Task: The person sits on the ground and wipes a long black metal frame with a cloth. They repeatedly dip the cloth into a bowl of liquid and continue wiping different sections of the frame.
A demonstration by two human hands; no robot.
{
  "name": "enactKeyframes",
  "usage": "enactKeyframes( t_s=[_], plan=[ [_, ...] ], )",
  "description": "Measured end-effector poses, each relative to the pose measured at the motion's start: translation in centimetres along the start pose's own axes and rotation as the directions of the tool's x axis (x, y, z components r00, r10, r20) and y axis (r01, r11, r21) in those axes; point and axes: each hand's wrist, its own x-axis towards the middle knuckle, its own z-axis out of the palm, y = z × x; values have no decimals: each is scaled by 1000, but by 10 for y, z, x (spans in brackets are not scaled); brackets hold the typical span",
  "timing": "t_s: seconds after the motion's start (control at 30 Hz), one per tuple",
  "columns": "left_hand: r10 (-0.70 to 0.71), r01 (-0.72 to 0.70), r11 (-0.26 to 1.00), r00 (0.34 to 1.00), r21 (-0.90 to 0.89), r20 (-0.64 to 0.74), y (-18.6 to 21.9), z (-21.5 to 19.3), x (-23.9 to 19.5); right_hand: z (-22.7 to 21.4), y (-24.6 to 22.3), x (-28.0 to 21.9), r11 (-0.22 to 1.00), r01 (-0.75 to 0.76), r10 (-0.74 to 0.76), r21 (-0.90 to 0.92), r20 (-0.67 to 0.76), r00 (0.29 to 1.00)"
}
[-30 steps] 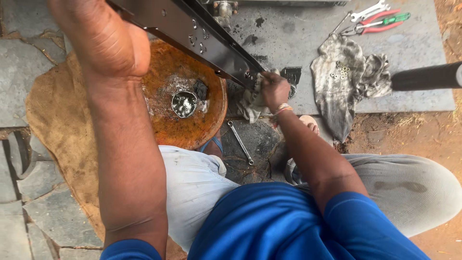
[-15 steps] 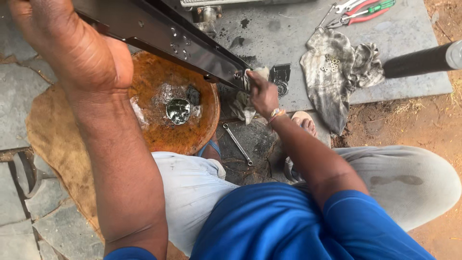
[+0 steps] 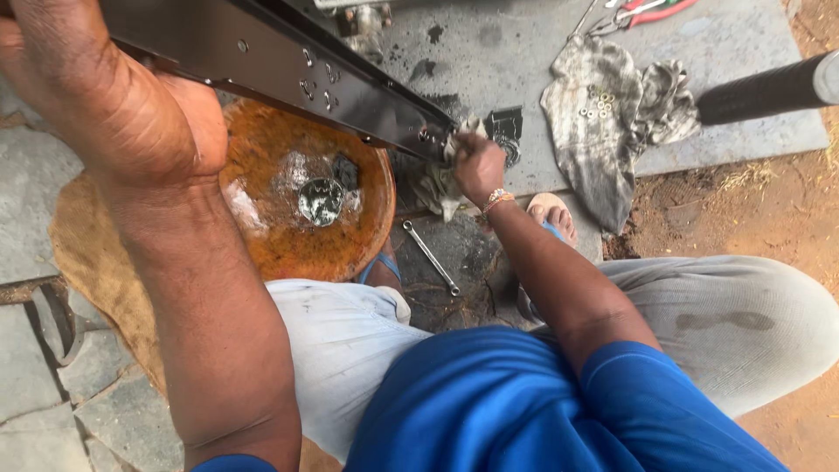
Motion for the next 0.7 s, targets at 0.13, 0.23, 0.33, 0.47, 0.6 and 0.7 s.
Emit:
enactKeyframes(
  t_s=[0.13, 0.23, 0.33, 0.47, 0.6, 0.7],
  plan=[
    [-11, 11, 1000, 1000, 9, 10, -3, -1, 3, 6, -5, 1, 983, -1, 11, 185, -53, 999],
    [-16, 16, 1000, 1000, 16, 17, -4, -3, 6, -6, -4, 6, 995, 96, -95, -6, 94, 991],
    [-28, 28, 999, 999, 19, 18, -4, -3, 4, -15, 6, 14, 814, 451, -449, -365, 98, 888],
    [-37, 36, 999, 999, 30, 28, -1, 4, 0, -8, 18, 25, 854, 299, -136, -426, 373, 918],
    [11, -11, 999, 1000, 41, 17, -5, 15, 2, -4, 37, 44, 742, 289, 256, -605, 654, 712],
    [15, -14, 1000, 999, 16, -45, -15, 17, -7, -24, 64, 30, 501, 757, -75, -420, 850, 521]
  ],
)
